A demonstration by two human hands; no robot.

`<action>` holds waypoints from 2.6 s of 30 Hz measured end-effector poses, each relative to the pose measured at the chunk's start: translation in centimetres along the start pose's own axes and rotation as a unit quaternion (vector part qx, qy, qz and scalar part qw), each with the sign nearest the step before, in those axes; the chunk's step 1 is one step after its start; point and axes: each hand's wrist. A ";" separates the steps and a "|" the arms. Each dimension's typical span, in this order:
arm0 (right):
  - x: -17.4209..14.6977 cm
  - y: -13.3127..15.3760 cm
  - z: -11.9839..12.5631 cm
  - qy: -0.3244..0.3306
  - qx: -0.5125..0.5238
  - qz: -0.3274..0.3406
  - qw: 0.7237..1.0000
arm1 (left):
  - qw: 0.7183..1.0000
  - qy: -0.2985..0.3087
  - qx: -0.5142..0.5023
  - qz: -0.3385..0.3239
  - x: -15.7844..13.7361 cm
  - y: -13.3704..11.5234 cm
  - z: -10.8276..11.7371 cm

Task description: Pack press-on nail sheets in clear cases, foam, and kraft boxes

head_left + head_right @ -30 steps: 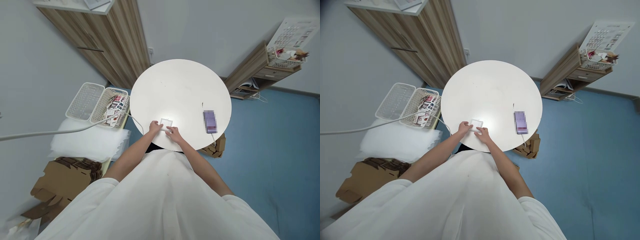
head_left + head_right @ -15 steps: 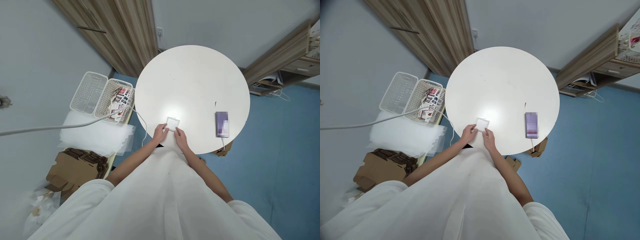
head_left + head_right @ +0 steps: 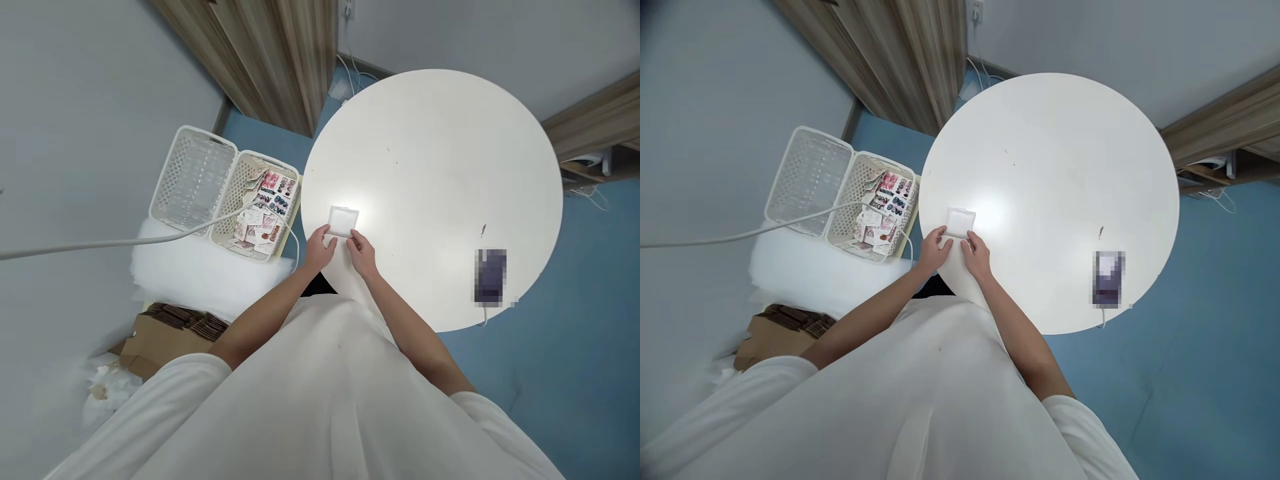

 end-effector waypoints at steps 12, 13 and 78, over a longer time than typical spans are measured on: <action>3.8 3.7 -5.9 -0.023 0.029 0.000 0.999 | 0.998 -0.040 -0.034 -0.048 6.0 2.3 2.6; 3.8 3.7 -5.9 -0.027 0.031 -0.002 0.999 | 0.997 -0.040 -0.037 -0.049 6.1 2.3 2.7; -10.6 0.7 -4.3 0.319 -0.040 0.161 0.933 | 0.947 -0.275 -0.004 0.164 -22.8 5.6 13.1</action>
Point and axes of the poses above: each hand's wrist, its own x-axis towards the middle knuckle, its own z-axis out of the back of the hand, y = z × x, and after that the axes turned 10 degrees about -y, right-handed
